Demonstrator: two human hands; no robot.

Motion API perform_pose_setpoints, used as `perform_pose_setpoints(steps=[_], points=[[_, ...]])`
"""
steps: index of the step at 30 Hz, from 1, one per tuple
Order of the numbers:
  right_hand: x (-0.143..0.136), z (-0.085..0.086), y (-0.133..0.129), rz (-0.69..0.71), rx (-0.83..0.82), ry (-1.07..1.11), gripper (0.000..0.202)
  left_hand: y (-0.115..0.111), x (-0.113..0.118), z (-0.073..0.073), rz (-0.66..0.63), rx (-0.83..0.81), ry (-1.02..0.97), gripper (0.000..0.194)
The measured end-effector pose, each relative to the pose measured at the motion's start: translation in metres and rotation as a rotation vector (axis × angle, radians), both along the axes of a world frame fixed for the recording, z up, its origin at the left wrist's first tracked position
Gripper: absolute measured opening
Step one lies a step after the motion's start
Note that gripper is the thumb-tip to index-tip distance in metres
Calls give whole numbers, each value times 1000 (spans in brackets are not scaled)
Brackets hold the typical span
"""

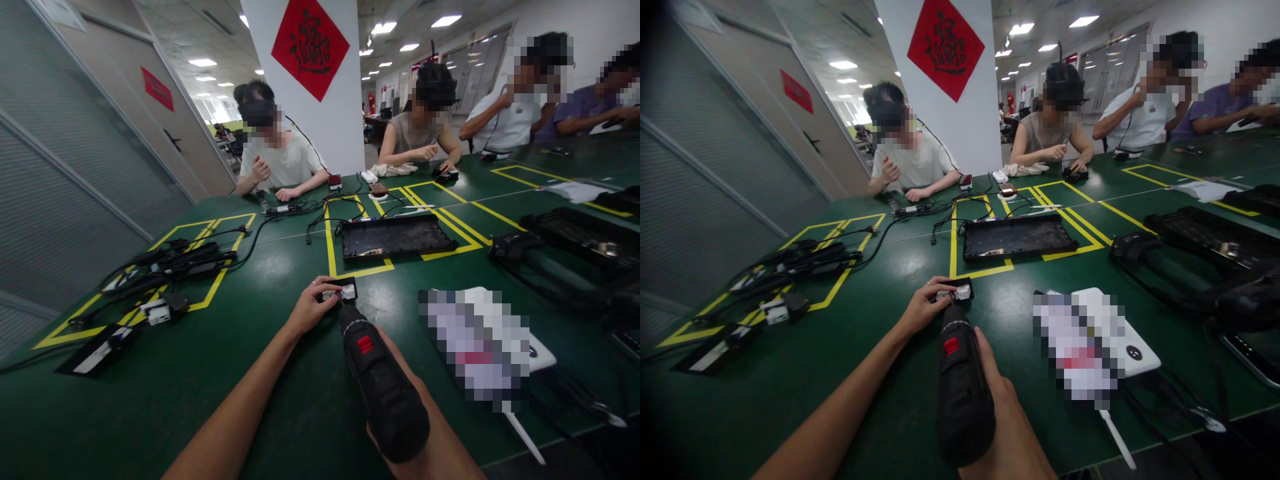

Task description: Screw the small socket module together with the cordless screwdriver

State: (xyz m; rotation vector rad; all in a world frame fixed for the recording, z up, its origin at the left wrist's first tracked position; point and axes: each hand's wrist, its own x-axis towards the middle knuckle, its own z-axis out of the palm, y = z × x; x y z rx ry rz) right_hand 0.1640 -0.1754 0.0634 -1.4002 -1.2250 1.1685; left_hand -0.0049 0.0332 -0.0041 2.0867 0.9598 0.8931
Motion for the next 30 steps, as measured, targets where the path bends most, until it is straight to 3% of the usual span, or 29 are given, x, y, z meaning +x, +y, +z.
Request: perform_pose_setpoints(steps=[14, 19, 24, 30], points=[[-1, 5, -2, -4, 12, 4, 67, -1, 1, 0, 16, 5, -2, 22], [-3, -7, -2, -83, 4, -50, 60, -1, 1, 0, 9, 9, 8, 22], [1, -18, 2, -49, -24, 17, 52, -1, 1, -1, 12, 9, 6, 22], [6, -2, -6, 20, -115, 16, 65, -2, 1, -1, 11, 3, -7, 21]])
